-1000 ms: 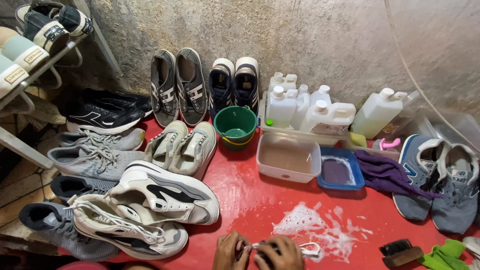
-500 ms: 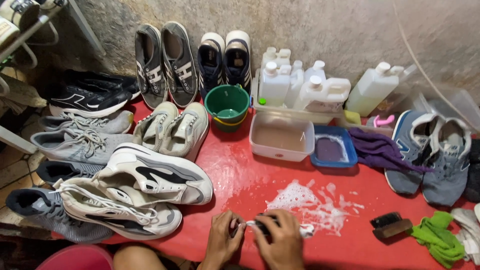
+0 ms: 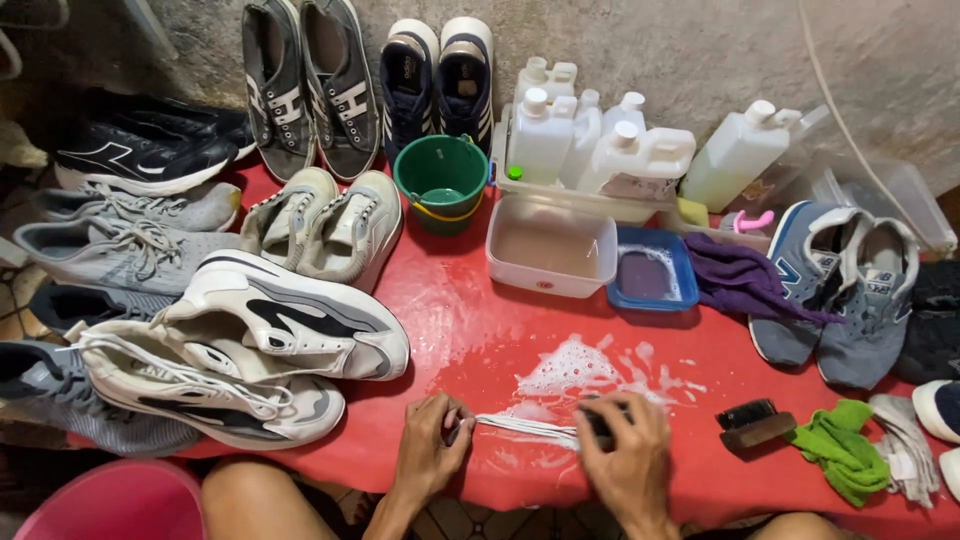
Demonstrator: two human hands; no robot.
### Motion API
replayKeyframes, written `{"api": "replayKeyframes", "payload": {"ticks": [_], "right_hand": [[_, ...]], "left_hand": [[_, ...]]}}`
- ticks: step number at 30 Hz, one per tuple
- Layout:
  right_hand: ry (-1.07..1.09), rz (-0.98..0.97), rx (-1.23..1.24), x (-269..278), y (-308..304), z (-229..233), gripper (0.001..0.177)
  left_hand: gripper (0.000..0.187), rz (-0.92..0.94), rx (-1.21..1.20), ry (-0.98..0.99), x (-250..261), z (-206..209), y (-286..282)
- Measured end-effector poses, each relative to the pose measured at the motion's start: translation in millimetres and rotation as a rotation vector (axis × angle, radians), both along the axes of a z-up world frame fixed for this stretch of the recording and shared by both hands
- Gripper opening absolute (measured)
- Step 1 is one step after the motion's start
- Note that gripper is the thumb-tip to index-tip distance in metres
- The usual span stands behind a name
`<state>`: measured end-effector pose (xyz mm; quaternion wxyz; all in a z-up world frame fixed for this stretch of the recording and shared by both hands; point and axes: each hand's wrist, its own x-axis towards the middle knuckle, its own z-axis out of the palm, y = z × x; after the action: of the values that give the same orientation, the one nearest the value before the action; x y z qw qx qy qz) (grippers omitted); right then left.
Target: Wiping and scrubbing a white shoelace with a green cloth and soapy water on a red surface.
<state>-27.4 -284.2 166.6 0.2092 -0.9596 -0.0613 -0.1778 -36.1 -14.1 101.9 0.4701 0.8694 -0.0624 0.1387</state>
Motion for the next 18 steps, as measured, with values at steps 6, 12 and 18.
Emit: {"api": "replayKeyframes", "payload": {"ticks": [6, 12, 18], "right_hand": [[-0.159, 0.310, 0.015, -18.2, 26.5, -29.5, 0.019], [-0.041, 0.082, 0.038, 12.6, -6.5, -13.2, 0.017], [0.099, -0.081, -0.004, 32.3, -1.0, -14.7, 0.027]], "left_hand": [[0.016, -0.010, -0.008, 0.028, 0.1, -4.6, 0.4], [0.014, -0.037, -0.009, 0.026, -0.8, 6.9, -2.9], [0.019, -0.047, -0.022, 0.014, 1.0, 6.5, -3.9]]}}
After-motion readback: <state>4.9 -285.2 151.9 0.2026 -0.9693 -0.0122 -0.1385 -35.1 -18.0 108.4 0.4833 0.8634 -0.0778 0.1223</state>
